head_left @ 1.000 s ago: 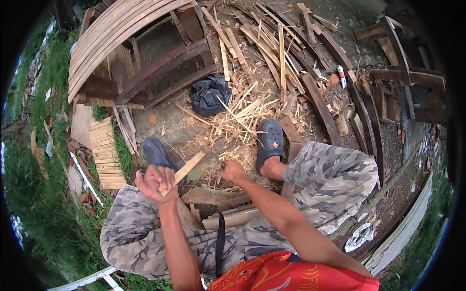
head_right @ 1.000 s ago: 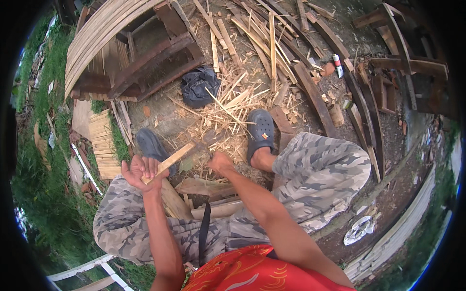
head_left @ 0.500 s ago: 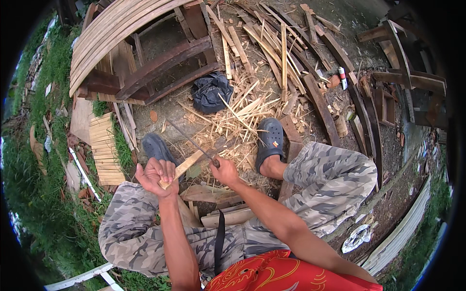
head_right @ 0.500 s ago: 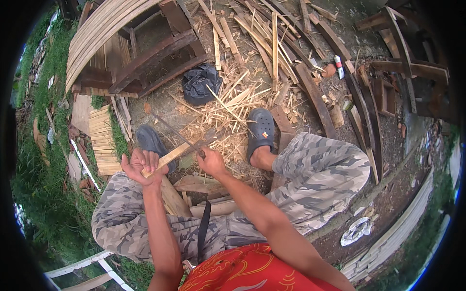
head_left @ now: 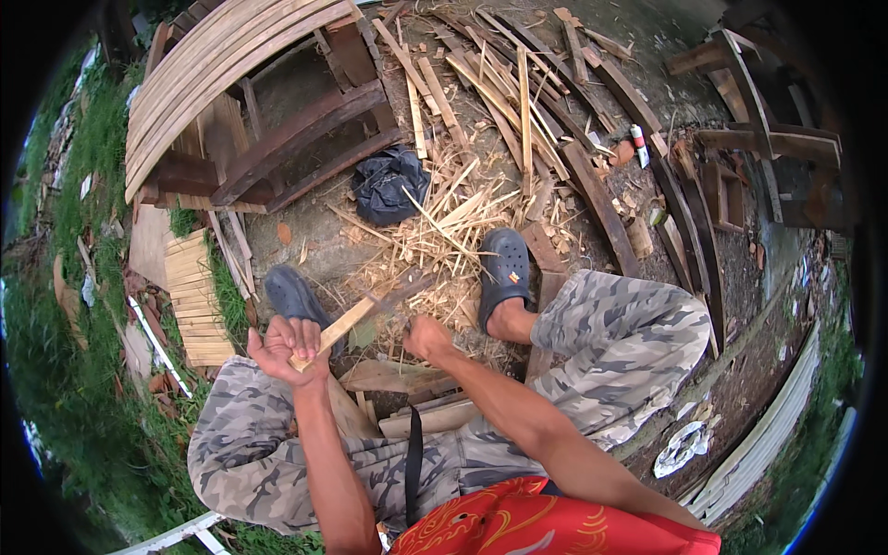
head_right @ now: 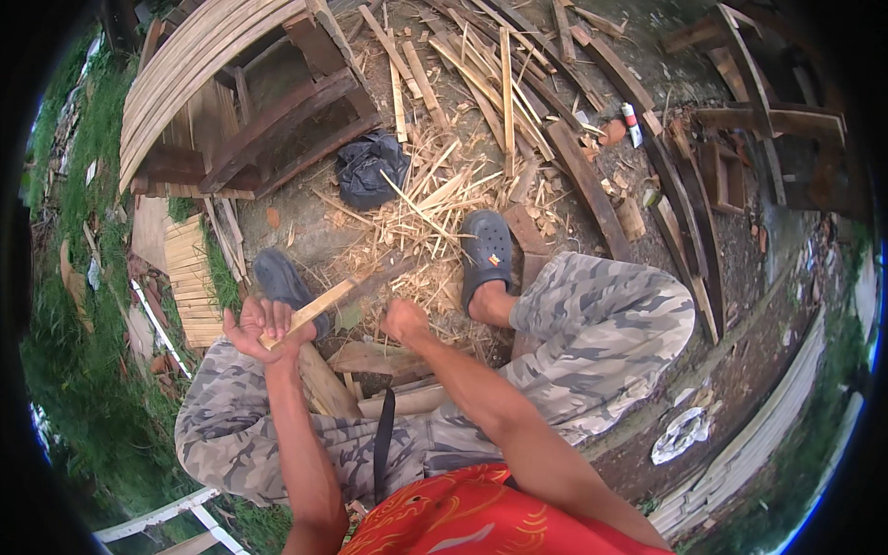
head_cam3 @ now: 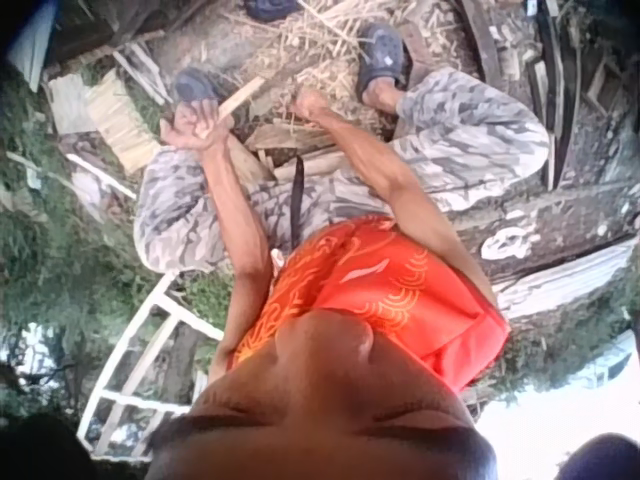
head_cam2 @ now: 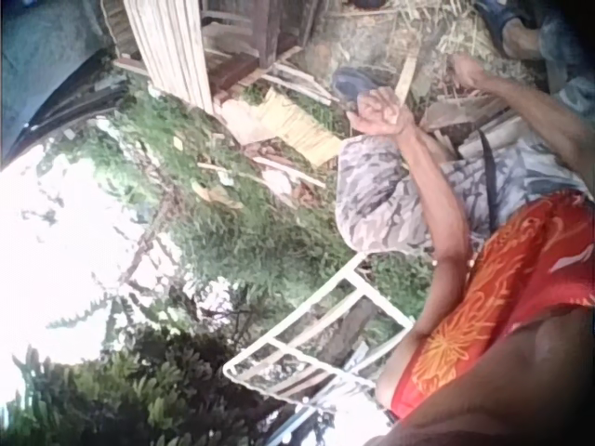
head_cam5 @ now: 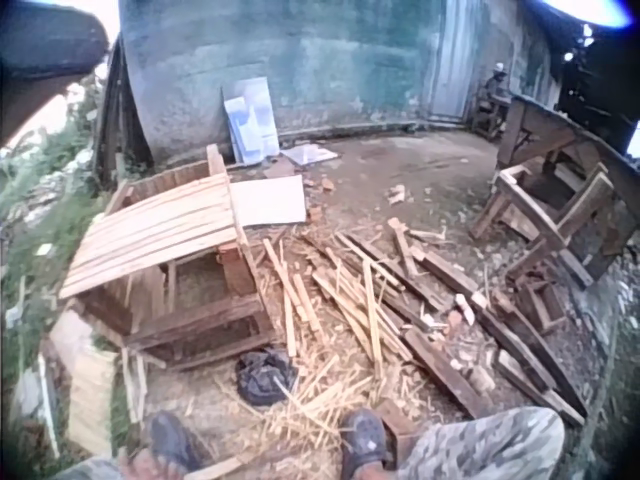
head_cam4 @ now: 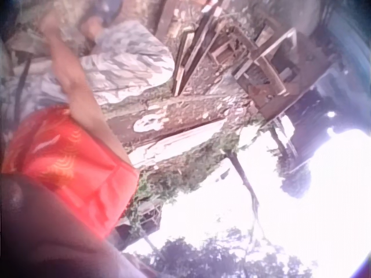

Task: The person sits on the ground and uses a knife to shave thin strips of bamboo, holding the piece with one hand and scraping with the other. The person places the finished strips on a nearby wooden structure.

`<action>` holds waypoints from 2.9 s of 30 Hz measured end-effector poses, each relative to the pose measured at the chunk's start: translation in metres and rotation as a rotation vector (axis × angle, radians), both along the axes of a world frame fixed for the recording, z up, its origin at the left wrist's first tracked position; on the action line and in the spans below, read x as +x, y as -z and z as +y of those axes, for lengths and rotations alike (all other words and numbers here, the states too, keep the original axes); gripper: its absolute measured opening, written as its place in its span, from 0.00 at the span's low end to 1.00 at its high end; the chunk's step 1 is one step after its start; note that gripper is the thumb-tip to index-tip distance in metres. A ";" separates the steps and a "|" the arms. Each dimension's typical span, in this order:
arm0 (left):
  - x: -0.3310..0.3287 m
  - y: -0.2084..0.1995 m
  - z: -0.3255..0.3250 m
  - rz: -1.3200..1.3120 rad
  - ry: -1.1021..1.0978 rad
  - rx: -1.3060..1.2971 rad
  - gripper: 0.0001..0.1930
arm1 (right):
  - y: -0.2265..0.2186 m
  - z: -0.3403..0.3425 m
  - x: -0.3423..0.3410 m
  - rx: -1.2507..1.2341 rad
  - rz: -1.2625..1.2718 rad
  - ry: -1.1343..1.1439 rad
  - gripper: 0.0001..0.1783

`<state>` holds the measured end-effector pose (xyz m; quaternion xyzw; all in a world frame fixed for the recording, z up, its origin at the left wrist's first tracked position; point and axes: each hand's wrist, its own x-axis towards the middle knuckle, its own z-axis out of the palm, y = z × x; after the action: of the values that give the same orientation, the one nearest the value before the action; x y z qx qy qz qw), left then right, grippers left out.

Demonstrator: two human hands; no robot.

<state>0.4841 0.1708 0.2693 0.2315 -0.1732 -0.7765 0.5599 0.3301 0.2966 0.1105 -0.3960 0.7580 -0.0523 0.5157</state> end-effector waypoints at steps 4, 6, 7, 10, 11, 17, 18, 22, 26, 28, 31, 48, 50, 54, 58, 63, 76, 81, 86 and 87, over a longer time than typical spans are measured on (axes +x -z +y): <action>-0.002 0.001 0.005 -0.143 0.000 0.030 0.31 | 0.006 0.005 0.004 -0.159 -0.085 -0.049 0.15; -0.001 0.001 0.006 -0.094 0.031 -0.020 0.33 | 0.007 0.007 0.006 0.012 0.002 -0.025 0.14; -0.001 0.001 0.004 -0.099 0.007 0.002 0.32 | 0.007 0.006 0.007 -0.007 0.015 -0.035 0.14; 0.001 0.002 0.003 -0.085 -0.001 -0.003 0.32 | 0.006 0.009 0.006 -0.142 -0.022 -0.049 0.15; 0.002 0.002 0.003 -0.115 -0.002 0.016 0.32 | 0.006 0.009 0.005 -0.230 -0.082 -0.036 0.16; 0.008 0.003 0.014 -0.083 -0.043 -0.033 0.30 | 0.003 0.010 -0.002 0.000 0.092 0.006 0.15; 0.008 0.004 0.015 -0.139 -0.052 -0.007 0.30 | 0.004 0.010 -0.004 -0.043 0.005 -0.046 0.15; 0.010 0.007 0.015 -0.153 -0.035 -0.001 0.31 | 0.001 0.006 -0.003 -0.148 -0.048 -0.091 0.15; 0.010 0.006 0.010 -0.055 -0.019 -0.074 0.32 | -0.003 -0.001 0.003 0.077 0.020 -0.001 0.16; 0.009 0.006 0.009 -0.081 -0.047 0.025 0.32 | -0.005 -0.002 0.008 0.062 0.048 -0.052 0.16; 0.008 0.006 0.010 -0.137 -0.057 0.040 0.31 | -0.007 0.001 0.009 -0.236 -0.048 -0.136 0.16; 0.014 0.007 0.008 -0.006 -0.058 -0.034 0.30 | -0.004 0.001 -0.007 0.144 0.137 -0.099 0.15; 0.014 0.008 0.005 -0.053 -0.052 0.018 0.30 | -0.011 0.000 0.007 -0.054 0.038 -0.103 0.15; 0.011 0.007 0.008 -0.081 -0.044 0.036 0.31 | -0.007 0.006 0.010 -0.256 -0.047 -0.132 0.16; 0.005 0.005 0.012 -0.109 -0.013 -0.011 0.31 | 0.008 0.012 -0.021 0.125 0.109 -0.048 0.17; 0.002 0.006 0.011 -0.112 -0.064 0.076 0.31 | -0.002 0.009 0.004 -0.008 0.008 -0.055 0.19; -0.001 0.003 0.011 -0.134 0.018 -0.006 0.31 | 0.007 0.020 -0.001 -0.019 -0.008 -0.064 0.20; 0.001 0.004 0.007 -0.146 0.003 -0.031 0.31 | 0.028 0.031 -0.004 0.027 0.057 -0.023 0.19; 0.007 0.003 0.001 -0.152 -0.139 0.039 0.31 | 0.051 0.024 -0.030 0.309 -0.198 0.034 0.17; 0.009 0.001 -0.001 -0.142 -0.173 0.051 0.31 | 0.048 0.014 -0.039 0.381 -0.360 0.169 0.16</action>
<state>0.4934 0.1696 0.2679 0.3140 -0.1719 -0.7110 0.6053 0.2912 0.3109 0.0628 -0.2116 0.6806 -0.0212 0.7011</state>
